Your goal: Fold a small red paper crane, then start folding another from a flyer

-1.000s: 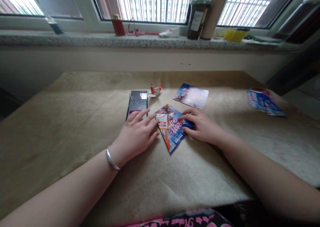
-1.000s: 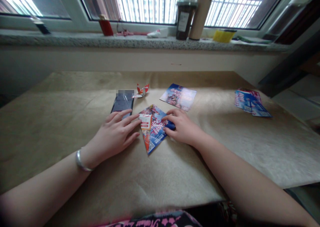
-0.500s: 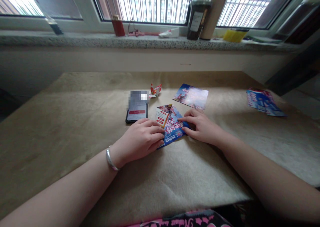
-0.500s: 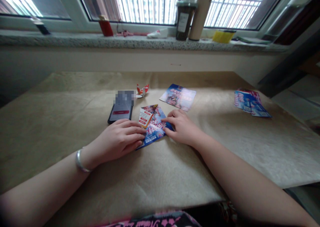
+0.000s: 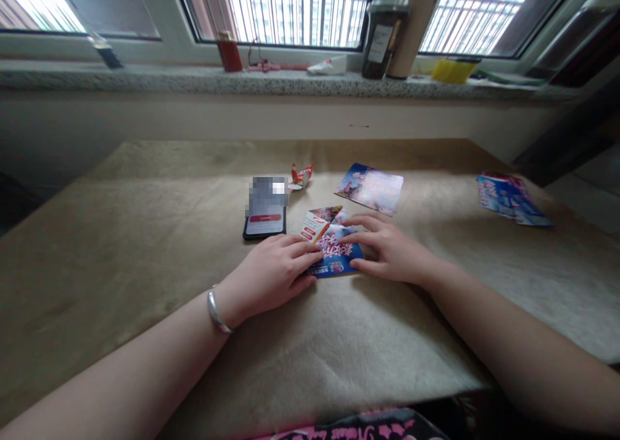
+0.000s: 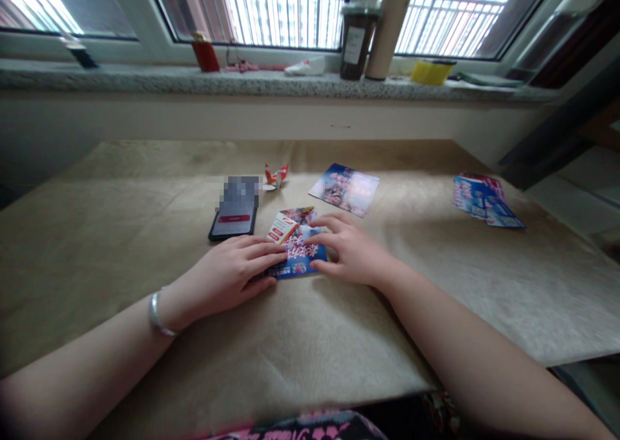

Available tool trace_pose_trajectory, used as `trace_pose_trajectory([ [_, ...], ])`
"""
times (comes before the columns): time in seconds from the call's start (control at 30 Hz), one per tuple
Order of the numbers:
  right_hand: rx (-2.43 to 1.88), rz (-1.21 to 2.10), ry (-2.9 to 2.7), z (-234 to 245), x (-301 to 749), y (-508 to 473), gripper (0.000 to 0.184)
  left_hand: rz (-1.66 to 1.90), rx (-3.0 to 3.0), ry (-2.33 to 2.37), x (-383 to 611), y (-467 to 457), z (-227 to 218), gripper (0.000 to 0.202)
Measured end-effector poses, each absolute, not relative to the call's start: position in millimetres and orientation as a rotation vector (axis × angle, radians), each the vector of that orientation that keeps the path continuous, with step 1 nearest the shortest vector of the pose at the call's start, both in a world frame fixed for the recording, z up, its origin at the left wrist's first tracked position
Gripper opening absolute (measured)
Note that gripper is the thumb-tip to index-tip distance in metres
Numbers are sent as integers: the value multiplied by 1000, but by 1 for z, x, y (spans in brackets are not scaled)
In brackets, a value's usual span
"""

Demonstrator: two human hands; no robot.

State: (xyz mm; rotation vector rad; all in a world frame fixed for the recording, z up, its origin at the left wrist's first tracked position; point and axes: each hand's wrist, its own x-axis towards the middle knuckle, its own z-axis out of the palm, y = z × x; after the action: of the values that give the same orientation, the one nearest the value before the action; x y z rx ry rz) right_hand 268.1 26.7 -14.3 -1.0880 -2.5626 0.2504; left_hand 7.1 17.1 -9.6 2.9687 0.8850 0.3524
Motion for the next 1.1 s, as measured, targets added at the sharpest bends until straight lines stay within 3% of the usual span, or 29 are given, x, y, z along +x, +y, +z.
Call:
trace_pose_trajectory([
  [0.5, -921, 291, -2729, -9, 266, 23, 51, 354, 2852, 906, 8, 19, -15, 44],
  [0.87, -735, 151, -2694, -15, 262, 25, 23, 297, 2816, 913, 8, 21, -19, 45],
  [1.1, -810, 152, -2645, -11, 260, 23, 19, 222, 2847, 823, 7, 20, -17, 54],
])
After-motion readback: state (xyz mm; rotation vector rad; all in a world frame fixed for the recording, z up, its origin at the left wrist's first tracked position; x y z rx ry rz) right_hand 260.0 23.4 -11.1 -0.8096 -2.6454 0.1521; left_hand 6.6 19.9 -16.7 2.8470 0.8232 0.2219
